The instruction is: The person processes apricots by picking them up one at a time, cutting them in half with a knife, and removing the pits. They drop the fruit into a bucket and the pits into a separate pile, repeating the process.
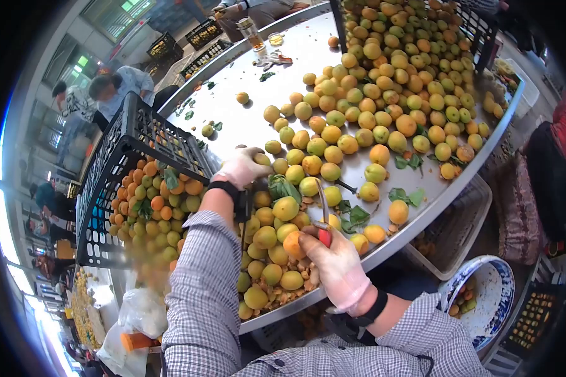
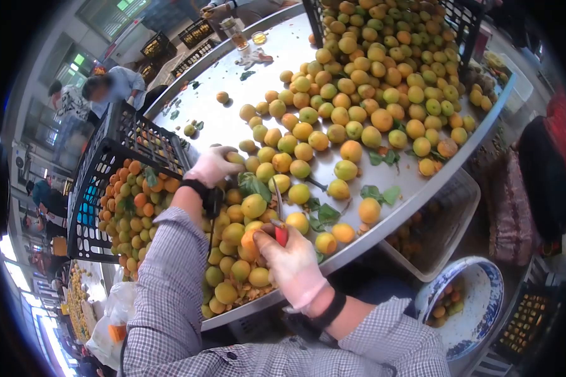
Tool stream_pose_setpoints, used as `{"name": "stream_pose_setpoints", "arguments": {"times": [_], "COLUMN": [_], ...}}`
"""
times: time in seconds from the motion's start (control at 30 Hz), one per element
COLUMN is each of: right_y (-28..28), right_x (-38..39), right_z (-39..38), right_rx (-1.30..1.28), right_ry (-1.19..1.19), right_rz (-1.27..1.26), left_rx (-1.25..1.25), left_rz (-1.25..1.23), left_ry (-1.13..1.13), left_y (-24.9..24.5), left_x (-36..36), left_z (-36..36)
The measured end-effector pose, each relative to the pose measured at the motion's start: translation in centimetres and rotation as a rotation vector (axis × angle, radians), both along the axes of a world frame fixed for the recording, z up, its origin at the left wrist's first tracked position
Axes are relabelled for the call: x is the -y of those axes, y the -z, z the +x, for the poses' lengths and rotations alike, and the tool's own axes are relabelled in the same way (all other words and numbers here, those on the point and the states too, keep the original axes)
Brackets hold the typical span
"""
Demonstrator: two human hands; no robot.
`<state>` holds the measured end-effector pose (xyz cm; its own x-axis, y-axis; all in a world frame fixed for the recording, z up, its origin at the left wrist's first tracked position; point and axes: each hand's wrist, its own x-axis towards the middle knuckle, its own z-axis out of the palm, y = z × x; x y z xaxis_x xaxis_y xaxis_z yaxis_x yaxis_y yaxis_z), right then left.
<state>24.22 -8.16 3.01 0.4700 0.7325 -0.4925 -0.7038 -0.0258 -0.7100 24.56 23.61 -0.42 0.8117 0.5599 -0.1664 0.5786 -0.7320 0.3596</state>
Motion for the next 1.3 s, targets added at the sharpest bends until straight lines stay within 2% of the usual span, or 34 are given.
{"name": "stream_pose_setpoints", "arguments": {"times": [0.07,0.17,0.2,0.27,0.3,0.33,0.37,0.4,0.43,0.5,0.53,0.57,0.63,0.67,0.7,0.73,0.77,0.8,0.83,0.9,0.97,1.1,1.17,1.23,1.3], "right_y": [1.4,2.1,3.0,3.6,3.8,4.6,6.2,11.6,9.4,3.1,3.8,5.5,8.9,10.7,9.1,6.2,4.3,4.0,4.0,3.5,2.0,2.8,2.6,1.4,1.8], "right_x": [-0.4,-0.6,-0.9,-1.4,-1.3,-1.8,-3.1,-5.6,-4.6,-1.1,-0.8,-1.4,-2.3,0.1,0.2,0.7,1.1,1.0,0.7,0.4,0.3,-0.6,-0.7,-0.5,-0.6], "right_z": [-0.5,-1.0,-1.3,-1.7,-1.8,-2.4,-3.2,-4.8,-4.6,-2.8,-2.7,-2.9,-2.4,-1.3,-1.1,-0.7,-0.5,-0.5,-0.3,-0.5,-1.0,-1.2,-1.1,-0.9,-0.8], "right_rx": [-0.031,0.004,0.054,0.108,-0.019,-0.170,-0.322,0.411,0.414,0.176,0.092,0.204,0.401,0.721,0.715,0.398,0.083,0.194,0.197,0.301,0.306,0.420,0.444,0.441,0.469], "right_ry": [0.051,0.082,0.099,0.114,0.066,0.179,0.287,0.456,0.441,0.091,0.092,0.245,0.318,0.256,0.258,0.255,0.244,0.266,0.273,0.199,0.158,0.097,0.102,0.073,0.075], "right_rz": [0.058,0.016,0.003,0.026,0.074,0.240,0.406,0.631,0.642,-0.135,-0.080,-0.021,-0.376,0.105,0.116,0.117,0.115,0.103,0.073,0.060,0.044,0.055,0.053,0.017,0.019], "left_rx": [0.225,0.484,0.520,0.681,0.730,0.719,0.732,0.708,0.693,0.674,0.675,0.721,0.879,0.818,0.795,0.833,0.867,0.797,0.722,0.442,0.349,0.118,-0.013,-0.091,-0.027], "left_rz": [-0.203,-0.474,-0.420,-0.520,-0.512,-0.510,-0.670,-0.310,-0.467,-0.520,-0.508,-0.546,-0.552,-0.565,-0.608,-0.788,-0.692,-0.502,-0.312,-0.194,-0.042,0.114,-0.013,-0.034,-0.026], "left_ry": [-0.072,-0.232,-0.178,-0.005,0.103,0.151,0.223,0.423,0.618,0.864,0.860,0.901,0.969,0.762,0.493,0.220,0.069,-0.016,-0.106,-0.247,-0.218,-0.166,-0.158,-0.109,-0.136], "left_y": [-0.8,-6.2,-8.1,-11.6,-12.6,-14.1,-14.3,-14.7,-15.9,-15.6,-15.7,-15.7,-15.9,-15.5,-14.9,-14.4,-12.6,-10.5,-8.5,-6.0,-3.7,-2.5,-1.9,-0.9,-0.8], "left_x": [0.7,6.4,8.7,14.3,17.5,21.7,25.0,28.3,31.6,37.0,37.0,36.8,34.1,31.5,29.4,27.1,23.8,20.4,17.4,13.3,10.9,9.9,9.0,7.8,8.2], "left_z": [-1.1,-1.6,-1.6,-1.2,-0.6,-0.2,0.5,0.5,-0.1,-1.0,-1.3,-1.7,-1.8,-2.9,-3.6,-4.4,-4.6,-5.0,-5.5,-6.1,-6.1,-4.0,-3.0,-2.2,-2.1]}}
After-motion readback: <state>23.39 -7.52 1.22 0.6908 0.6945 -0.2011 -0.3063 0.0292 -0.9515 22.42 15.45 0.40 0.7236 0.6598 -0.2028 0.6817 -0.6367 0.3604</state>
